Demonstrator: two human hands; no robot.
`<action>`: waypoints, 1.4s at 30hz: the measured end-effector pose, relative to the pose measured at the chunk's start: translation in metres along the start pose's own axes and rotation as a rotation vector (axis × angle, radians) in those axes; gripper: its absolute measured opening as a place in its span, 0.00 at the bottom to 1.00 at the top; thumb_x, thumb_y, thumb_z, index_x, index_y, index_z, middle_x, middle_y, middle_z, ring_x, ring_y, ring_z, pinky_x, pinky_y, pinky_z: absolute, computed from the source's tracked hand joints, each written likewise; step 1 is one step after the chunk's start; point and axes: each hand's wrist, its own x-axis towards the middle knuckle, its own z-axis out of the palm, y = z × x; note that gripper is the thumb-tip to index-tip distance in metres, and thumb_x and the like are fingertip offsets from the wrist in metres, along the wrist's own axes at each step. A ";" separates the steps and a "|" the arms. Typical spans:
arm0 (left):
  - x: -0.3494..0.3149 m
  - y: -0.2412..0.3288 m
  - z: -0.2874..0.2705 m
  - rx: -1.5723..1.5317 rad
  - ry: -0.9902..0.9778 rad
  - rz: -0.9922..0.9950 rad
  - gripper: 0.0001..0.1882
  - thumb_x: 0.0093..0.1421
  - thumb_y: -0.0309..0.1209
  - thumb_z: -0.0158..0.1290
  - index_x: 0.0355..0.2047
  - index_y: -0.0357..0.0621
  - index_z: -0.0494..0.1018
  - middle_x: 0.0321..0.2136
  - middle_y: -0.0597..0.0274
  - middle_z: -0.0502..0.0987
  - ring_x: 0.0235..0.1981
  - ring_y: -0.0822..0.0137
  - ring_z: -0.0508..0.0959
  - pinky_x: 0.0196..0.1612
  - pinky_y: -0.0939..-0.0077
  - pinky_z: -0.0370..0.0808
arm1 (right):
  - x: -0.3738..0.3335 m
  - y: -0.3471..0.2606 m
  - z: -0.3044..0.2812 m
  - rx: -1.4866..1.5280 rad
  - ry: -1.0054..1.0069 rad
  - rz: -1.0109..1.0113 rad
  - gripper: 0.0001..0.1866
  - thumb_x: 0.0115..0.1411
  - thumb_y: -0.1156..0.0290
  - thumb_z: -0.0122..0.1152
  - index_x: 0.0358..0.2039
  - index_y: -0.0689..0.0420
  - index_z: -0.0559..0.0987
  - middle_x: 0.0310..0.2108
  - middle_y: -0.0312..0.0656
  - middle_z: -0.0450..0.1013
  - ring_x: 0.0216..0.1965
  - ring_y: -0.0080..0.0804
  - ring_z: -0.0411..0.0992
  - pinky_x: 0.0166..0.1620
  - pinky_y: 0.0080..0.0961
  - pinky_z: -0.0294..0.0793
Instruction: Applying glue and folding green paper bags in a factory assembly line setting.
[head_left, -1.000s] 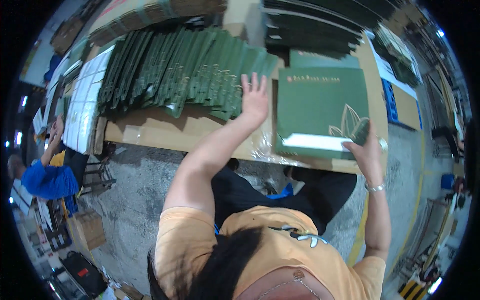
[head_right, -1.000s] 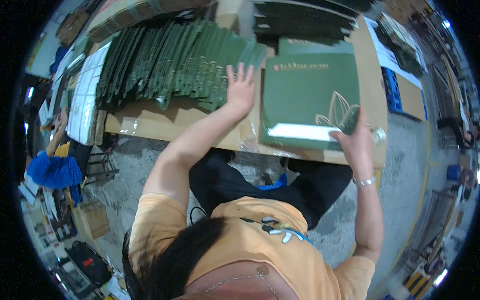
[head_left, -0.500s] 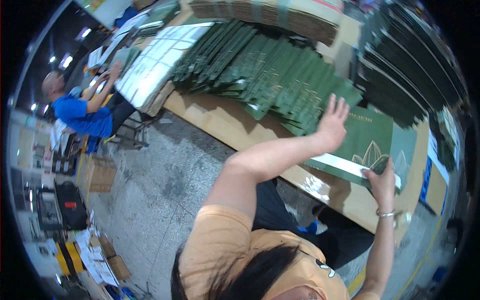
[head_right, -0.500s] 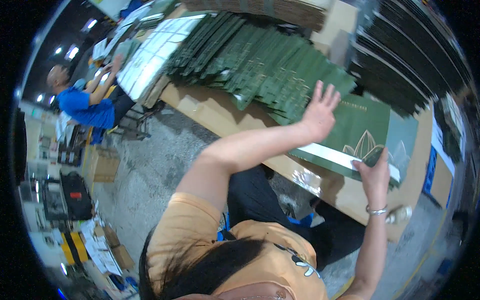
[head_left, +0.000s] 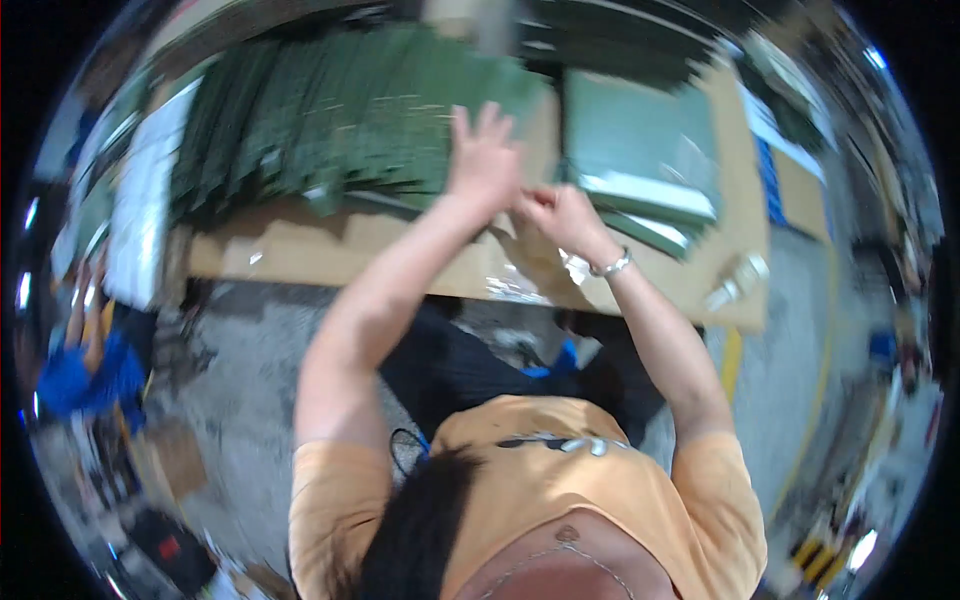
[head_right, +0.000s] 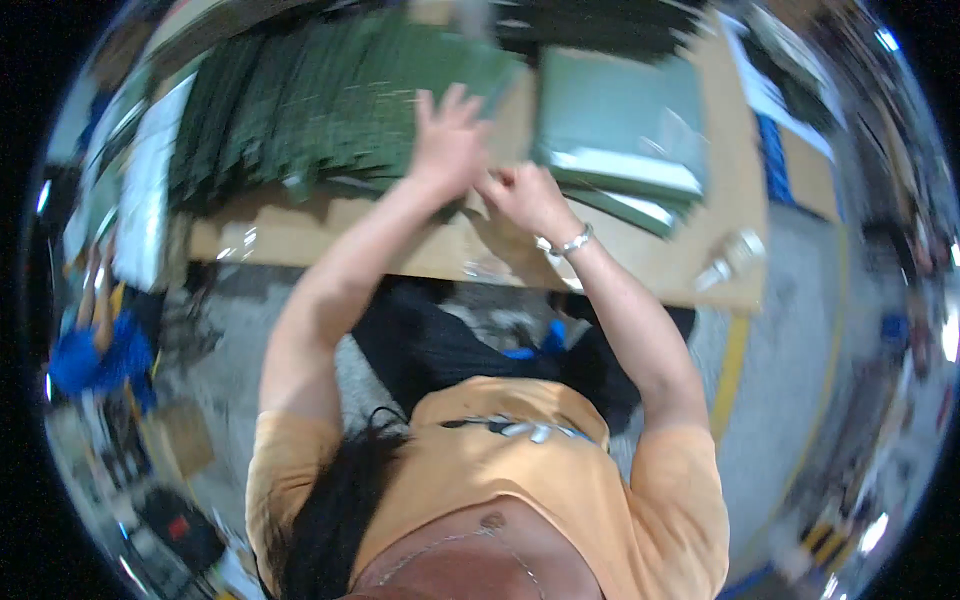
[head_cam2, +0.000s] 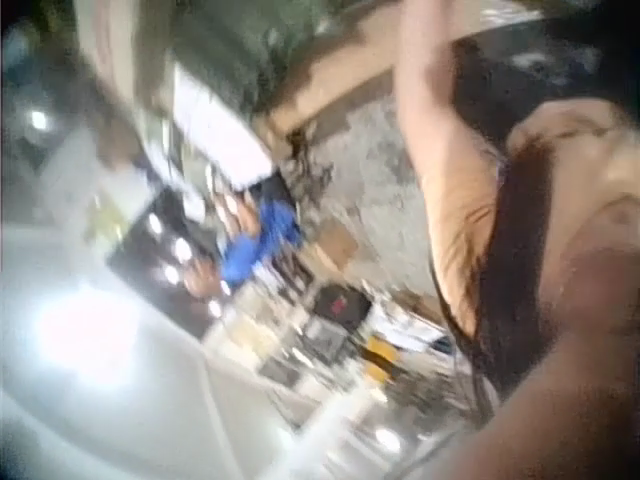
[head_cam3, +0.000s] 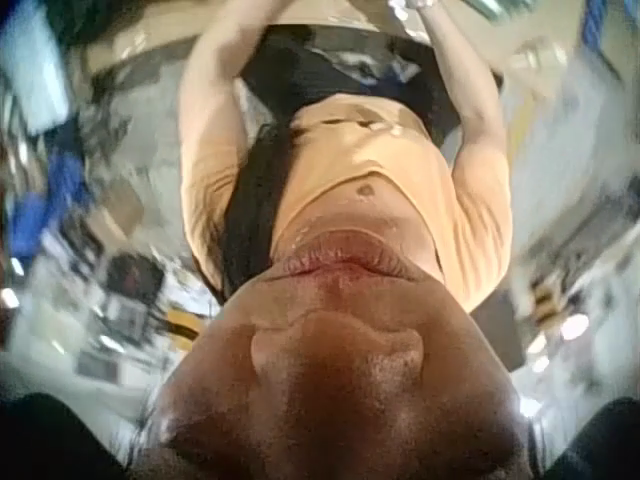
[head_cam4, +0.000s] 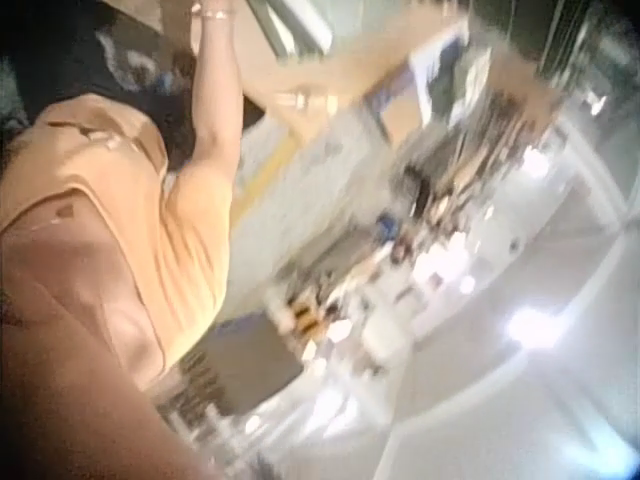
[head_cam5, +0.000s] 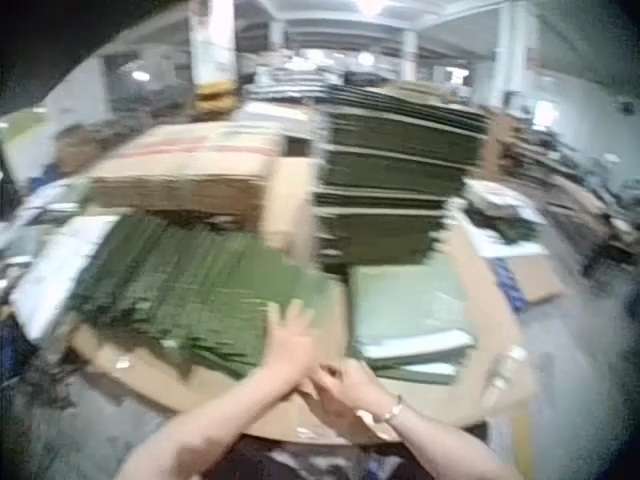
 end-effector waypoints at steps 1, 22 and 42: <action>-0.004 -0.003 0.012 -0.145 0.117 0.046 0.22 0.52 0.29 0.53 0.50 0.44 0.75 0.57 0.51 0.69 0.65 0.51 0.60 0.67 0.40 0.48 | -0.012 0.013 -0.019 0.030 0.201 -0.010 0.17 0.61 0.59 0.58 0.39 0.61 0.81 0.28 0.47 0.78 0.28 0.36 0.76 0.34 0.28 0.74; -0.058 0.092 0.084 -0.605 0.293 0.135 0.15 0.54 0.22 0.53 0.43 0.38 0.77 0.48 0.53 0.77 0.47 0.53 0.74 0.50 0.64 0.72 | -0.172 0.144 -0.046 -0.558 0.720 -0.064 0.08 0.57 0.69 0.60 0.23 0.57 0.78 0.30 0.40 0.76 0.36 0.44 0.69 0.39 0.40 0.63; -0.064 0.098 0.095 -0.793 0.477 0.021 0.09 0.57 0.26 0.51 0.39 0.39 0.73 0.43 0.51 0.74 0.41 0.49 0.76 0.44 0.59 0.73 | -0.171 0.159 -0.027 -0.404 0.742 -0.023 0.07 0.55 0.74 0.58 0.35 0.58 0.80 0.32 0.45 0.76 0.38 0.46 0.72 0.43 0.40 0.69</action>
